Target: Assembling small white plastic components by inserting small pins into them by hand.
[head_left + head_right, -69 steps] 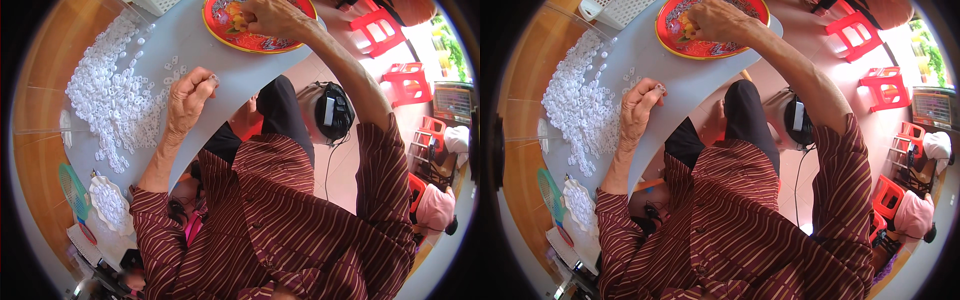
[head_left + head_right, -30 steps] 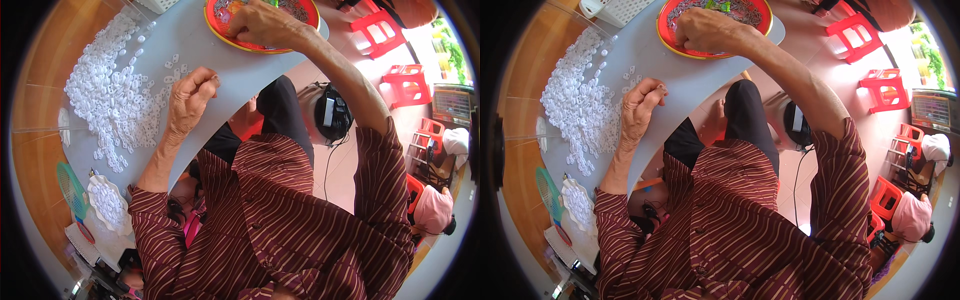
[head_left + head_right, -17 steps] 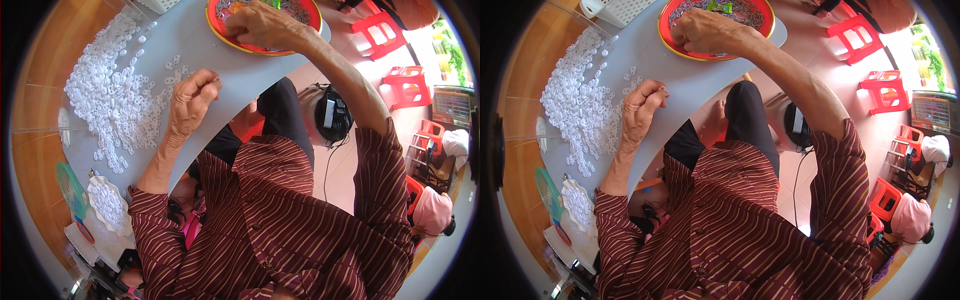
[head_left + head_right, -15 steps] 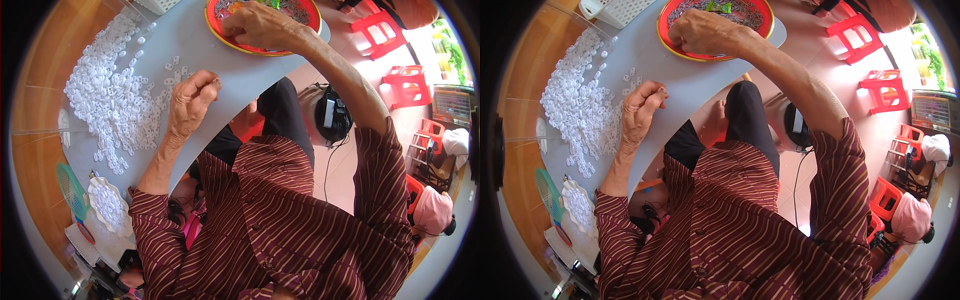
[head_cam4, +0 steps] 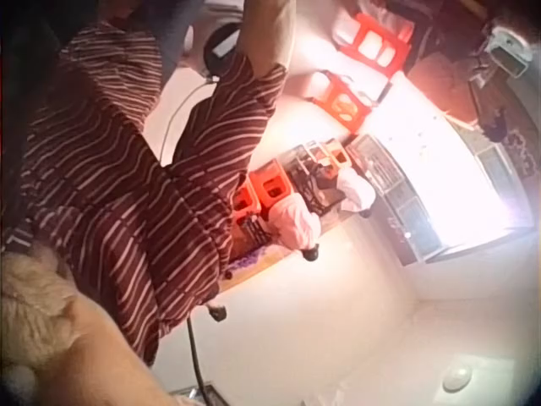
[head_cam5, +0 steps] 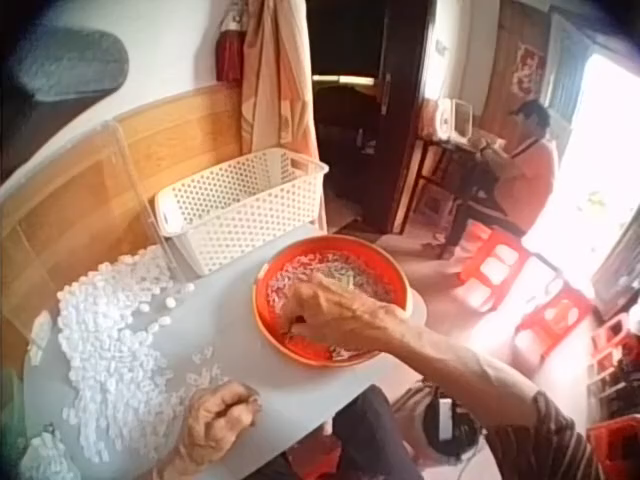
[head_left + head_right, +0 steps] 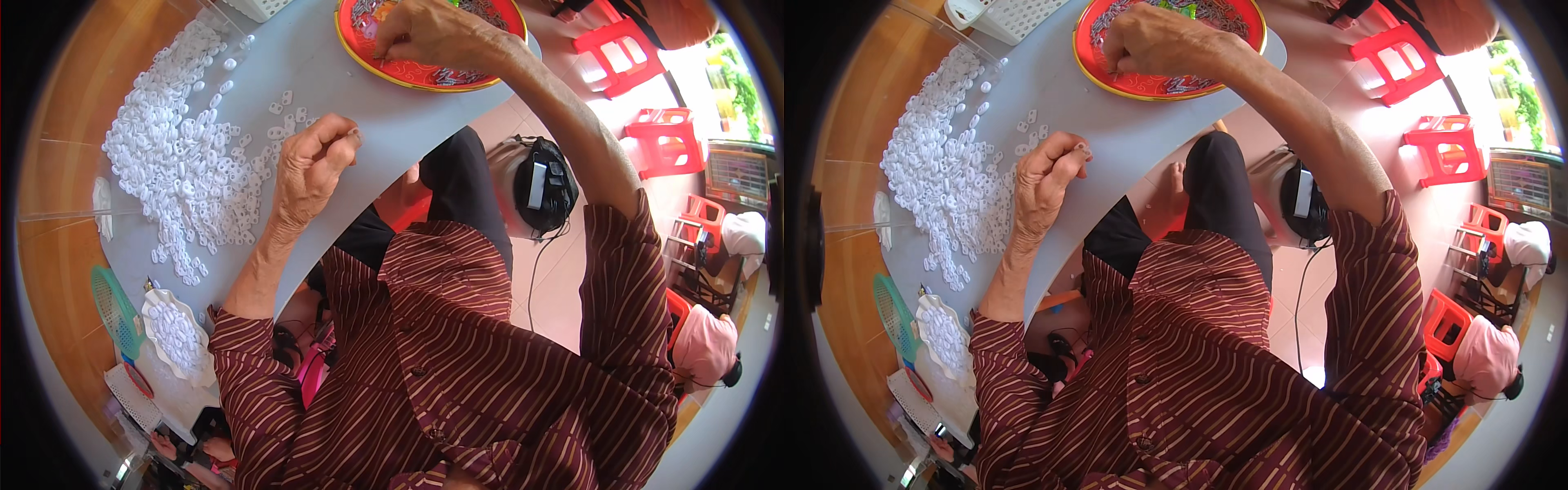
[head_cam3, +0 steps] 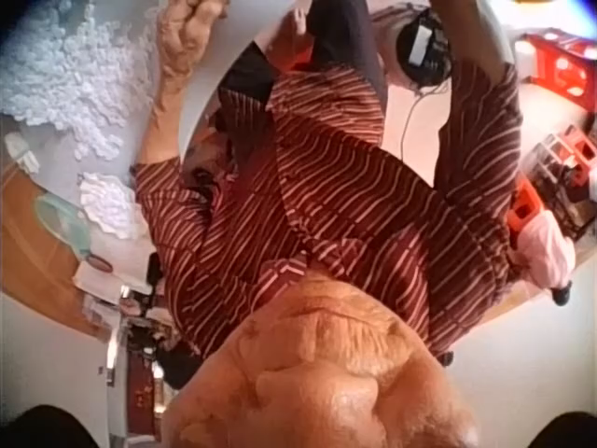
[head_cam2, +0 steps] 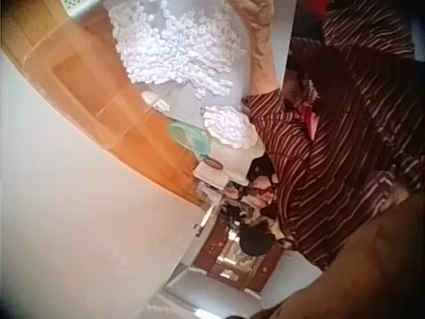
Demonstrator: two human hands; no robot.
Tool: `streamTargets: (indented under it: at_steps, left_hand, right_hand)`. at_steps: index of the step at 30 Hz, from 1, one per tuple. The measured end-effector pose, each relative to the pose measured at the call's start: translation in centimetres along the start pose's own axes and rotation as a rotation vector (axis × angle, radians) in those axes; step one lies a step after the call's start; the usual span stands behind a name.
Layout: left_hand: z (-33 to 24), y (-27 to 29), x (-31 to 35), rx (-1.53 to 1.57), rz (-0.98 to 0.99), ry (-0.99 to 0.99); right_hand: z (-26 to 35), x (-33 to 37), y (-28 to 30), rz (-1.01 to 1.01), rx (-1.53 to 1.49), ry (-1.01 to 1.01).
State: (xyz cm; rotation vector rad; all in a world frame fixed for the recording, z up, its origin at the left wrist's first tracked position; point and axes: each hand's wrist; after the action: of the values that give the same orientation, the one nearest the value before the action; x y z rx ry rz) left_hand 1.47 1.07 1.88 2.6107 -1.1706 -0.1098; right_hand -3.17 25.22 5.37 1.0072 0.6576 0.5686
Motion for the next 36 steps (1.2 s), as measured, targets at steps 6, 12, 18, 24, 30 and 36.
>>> streamTargets:
  at_steps: [6, 12, 18, 24, 30, 36]
  left_hand:
    - [0.2, 0.1, 0.1, -0.007, -0.005, 0.005]
    - [0.1, 0.1, 0.2, -0.045, 0.017, 0.001]
    - [0.4, 0.2, 0.0, 0.061, 0.003, -0.011]
    - [1.3, 0.5, 0.0, 0.389, -0.006, -0.047]
    - [0.4, 0.9, 0.3, 0.441, -0.123, -0.069]
    - [1.2, 0.9, 1.2, 0.313, -0.166, -0.052]
  right_hand:
    - [0.9, -0.6, -0.7, 0.215, 0.202, -0.216]
    - [1.3, -0.8, -1.7, 0.123, 0.353, -0.147]
    - [0.1, -0.5, -1.0, 0.115, 0.213, -0.273]
    - [4.9, 0.1, -1.8, -0.278, -0.365, -0.331]
    - [8.6, 0.0, -5.8, -0.351, -0.867, -0.46]
    - [8.8, -0.7, -8.1, -0.393, -1.268, -0.476]
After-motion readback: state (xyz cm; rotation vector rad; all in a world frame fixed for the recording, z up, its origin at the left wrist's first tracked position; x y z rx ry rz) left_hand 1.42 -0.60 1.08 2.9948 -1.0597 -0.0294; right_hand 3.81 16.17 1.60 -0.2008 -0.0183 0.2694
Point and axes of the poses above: each hand's wrist, its own x-axis away from the middle knuckle, its own y-axis out of the back of the hand, z = x × y, and after that the axes turned 14 degrees about z, right-handed
